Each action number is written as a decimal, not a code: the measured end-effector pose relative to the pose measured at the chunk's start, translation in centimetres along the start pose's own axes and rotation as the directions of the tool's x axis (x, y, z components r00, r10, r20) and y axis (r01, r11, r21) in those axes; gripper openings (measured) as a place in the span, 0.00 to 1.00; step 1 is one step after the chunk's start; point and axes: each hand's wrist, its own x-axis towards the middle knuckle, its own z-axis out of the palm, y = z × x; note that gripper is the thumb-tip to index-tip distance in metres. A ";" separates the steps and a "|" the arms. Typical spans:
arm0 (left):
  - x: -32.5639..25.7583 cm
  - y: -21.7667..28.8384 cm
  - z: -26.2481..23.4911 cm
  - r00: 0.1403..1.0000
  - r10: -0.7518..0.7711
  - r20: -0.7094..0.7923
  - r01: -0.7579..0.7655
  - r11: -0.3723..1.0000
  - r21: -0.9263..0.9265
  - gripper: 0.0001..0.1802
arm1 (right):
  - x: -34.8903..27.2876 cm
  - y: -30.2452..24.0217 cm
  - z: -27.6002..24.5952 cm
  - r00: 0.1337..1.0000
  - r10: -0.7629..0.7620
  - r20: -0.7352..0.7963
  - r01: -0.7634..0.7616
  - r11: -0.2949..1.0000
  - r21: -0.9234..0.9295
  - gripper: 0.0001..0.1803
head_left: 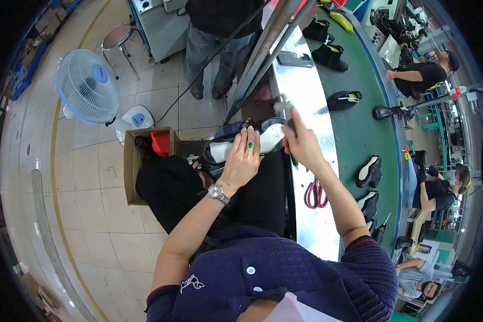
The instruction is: Trimming, hammering, and inspecting a shoe during the manufacturing process.
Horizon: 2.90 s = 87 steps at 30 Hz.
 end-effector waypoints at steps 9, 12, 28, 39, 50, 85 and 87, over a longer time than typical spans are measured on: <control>-0.1 -0.2 -0.1 1.000 -0.008 -0.020 0.008 1.000 -0.030 0.36 | 0.3 -1.8 1.5 0.973 -0.145 -0.179 0.126 0.986 -0.113 0.35; -0.7 -0.4 0.1 1.000 -0.015 -0.018 0.015 1.000 -0.004 0.36 | 0.5 -2.8 0.2 0.984 -0.090 0.157 0.140 0.928 -0.346 0.35; -0.1 -0.6 0.7 0.999 -0.005 -0.035 0.007 0.998 0.055 0.32 | -0.3 -2.5 1.6 0.999 -0.044 -0.013 0.040 0.975 -0.221 0.34; 1.5 -0.8 -4.3 0.950 -0.292 0.111 0.300 0.952 -0.065 0.41 | -1.0 -3.2 2.6 0.997 -0.026 0.066 0.045 0.949 -0.313 0.35; -1.0 -2.1 -2.0 0.992 -0.099 0.076 0.093 0.993 0.076 0.33 | -0.6 -4.0 4.9 0.986 -0.167 -0.013 0.152 0.925 -0.349 0.37; -4.1 -3.2 -6.7 0.911 -0.410 0.039 0.407 0.885 -0.223 0.44 | -1.0 -9.1 4.6 0.964 -0.235 -0.125 0.221 0.968 -0.117 0.38; -3.6 -3.5 -6.0 0.880 -0.473 0.046 0.456 0.814 -0.358 0.47 | -0.7 -7.8 6.2 0.980 -0.183 -0.073 0.167 0.969 -0.182 0.37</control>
